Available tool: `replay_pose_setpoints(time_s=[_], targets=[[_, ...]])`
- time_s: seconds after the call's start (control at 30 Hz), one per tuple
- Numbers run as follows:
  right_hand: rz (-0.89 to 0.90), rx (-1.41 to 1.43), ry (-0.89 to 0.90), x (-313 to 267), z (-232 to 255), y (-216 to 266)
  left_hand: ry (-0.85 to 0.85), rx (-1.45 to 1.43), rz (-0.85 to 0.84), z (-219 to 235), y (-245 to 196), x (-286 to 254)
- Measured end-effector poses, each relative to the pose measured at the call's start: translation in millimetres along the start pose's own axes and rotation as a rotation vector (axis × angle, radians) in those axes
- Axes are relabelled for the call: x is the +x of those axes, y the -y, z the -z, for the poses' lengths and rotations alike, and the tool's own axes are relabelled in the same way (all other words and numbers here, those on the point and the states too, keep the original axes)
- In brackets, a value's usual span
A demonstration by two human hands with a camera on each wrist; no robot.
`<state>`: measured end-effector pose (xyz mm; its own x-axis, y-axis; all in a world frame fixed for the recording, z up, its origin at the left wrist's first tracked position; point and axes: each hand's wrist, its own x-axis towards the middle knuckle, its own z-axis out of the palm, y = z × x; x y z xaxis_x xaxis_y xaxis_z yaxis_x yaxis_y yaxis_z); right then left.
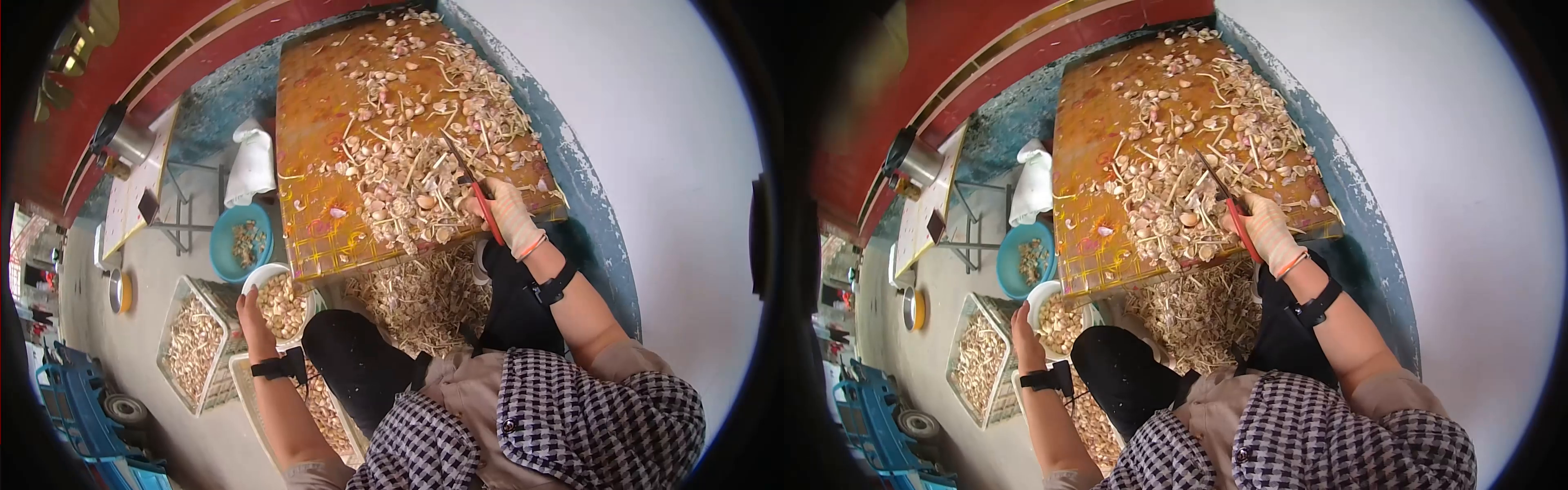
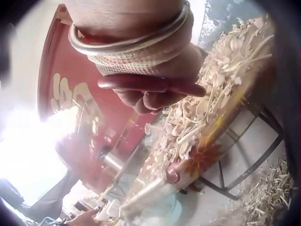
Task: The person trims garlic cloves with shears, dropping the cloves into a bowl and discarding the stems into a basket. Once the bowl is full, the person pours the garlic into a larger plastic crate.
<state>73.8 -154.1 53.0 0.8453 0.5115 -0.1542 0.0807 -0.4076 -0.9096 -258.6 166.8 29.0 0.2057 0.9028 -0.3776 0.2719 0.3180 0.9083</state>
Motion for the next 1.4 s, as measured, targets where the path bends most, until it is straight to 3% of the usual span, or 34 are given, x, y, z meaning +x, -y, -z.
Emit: replay_pose_setpoints(time_s=[0.03,0.07,0.1,0.13,0.17,0.23,0.33,0.4,0.47,0.53,0.6,0.67,0.7,0.73,0.77,0.8,0.83,0.87,0.97,1.0,1.1,1.2,1.33,1.4], targets=[[-0.015,0.036,-0.010,2.3,2.3,-3.0,0.167,0.048,-0.064,-18.9,-16.5,-6.5],[-0.020,0.037,-0.031,3.6,3.1,-6.6,0.081,0.125,-0.222,-50.4,-16.2,-8.6],[-0.049,0.042,-0.048,6.0,3.5,-9.1,0.318,0.103,-0.142,-74.2,-18.2,-9.0],[-0.077,0.049,-0.065,8.1,3.2,-11.4,0.515,0.069,-0.283,-109.1,-33.2,-28.8],[-0.051,0.093,-0.130,6.7,1.1,-14.4,0.530,0.073,-0.292,-143.0,-28.1,-28.4],[-0.122,0.217,-0.112,-1.0,3.9,-14.0,0.445,0.597,-0.723,-206.1,-7.0,-19.9],[-0.194,0.168,-0.067,-14.9,14.7,-11.7,0.424,0.756,-0.865,-270.4,-19.9,-52.8],[-0.092,0.175,-0.043,-12.1,17.5,-41.1,0.395,0.889,-0.955,-301.0,-24.0,-61.9],[-0.102,0.160,-0.085,-8.2,22.6,-59.6,0.355,1.028,-1.039,-325.9,-27.7,-62.5],[-0.253,0.502,-0.023,-4.0,30.8,-69.4,0.374,1.116,-1.073,-348.3,-32.6,-59.1],[-0.255,0.505,-0.059,-8.5,35.2,-56.4,0.359,1.152,-1.151,-362.5,-38.9,-49.6],[-0.098,0.306,-0.111,-7.5,32.8,-66.2,0.525,1.165,-1.085,-372.3,-49.1,-37.2],[-0.111,0.423,-0.087,-6.8,31.9,-69.9,0.368,1.162,-1.266,-373.6,-50.4,-34.8],[-0.029,0.377,-0.107,-3.0,29.3,-78.4,0.369,1.182,-1.273,-376.8,-49.1,-19.9],[0.071,0.299,-0.148,-1.2,27.0,-88.1,0.455,0.958,-1.161,-381.4,-45.6,5.7],[0.039,0.338,-0.119,-4.6,30.9,-82.7,0.529,0.735,-1.042,-382.2,-47.3,22.1],[-0.016,0.339,-0.103,-5.3,33.8,-81.0,0.631,0.589,-0.807,-374.4,-67.1,11.8],[-0.070,0.339,-0.086,-5.9,35.9,-77.7,0.772,0.261,-0.477,-373.7,-70.1,28.8],[-0.214,0.455,-0.061,-11.8,44.9,-57.0,0.693,-0.110,-0.139,-351.4,-100.0,16.1],[-0.108,0.430,-0.098,-9.5,41.4,-64.3,0.771,-0.170,0.013,-341.5,-108.2,20.7],[-0.132,0.444,-0.100,-10.1,43.4,-63.5,0.765,-0.305,0.050,-323.0,-121.3,12.2],[-0.130,0.447,-0.109,-5.7,35.6,-74.9,0.878,-0.387,0.066,-308.5,-121.3,28.5],[-0.150,0.519,-0.154,-11.3,36.1,-60.6,0.672,-0.399,0.093,-308.1,-125.2,-1.9],[-0.115,0.502,-0.142,-14.8,36.8,-51.8,0.758,-0.418,0.090,-298.5,-111.9,11.9]])
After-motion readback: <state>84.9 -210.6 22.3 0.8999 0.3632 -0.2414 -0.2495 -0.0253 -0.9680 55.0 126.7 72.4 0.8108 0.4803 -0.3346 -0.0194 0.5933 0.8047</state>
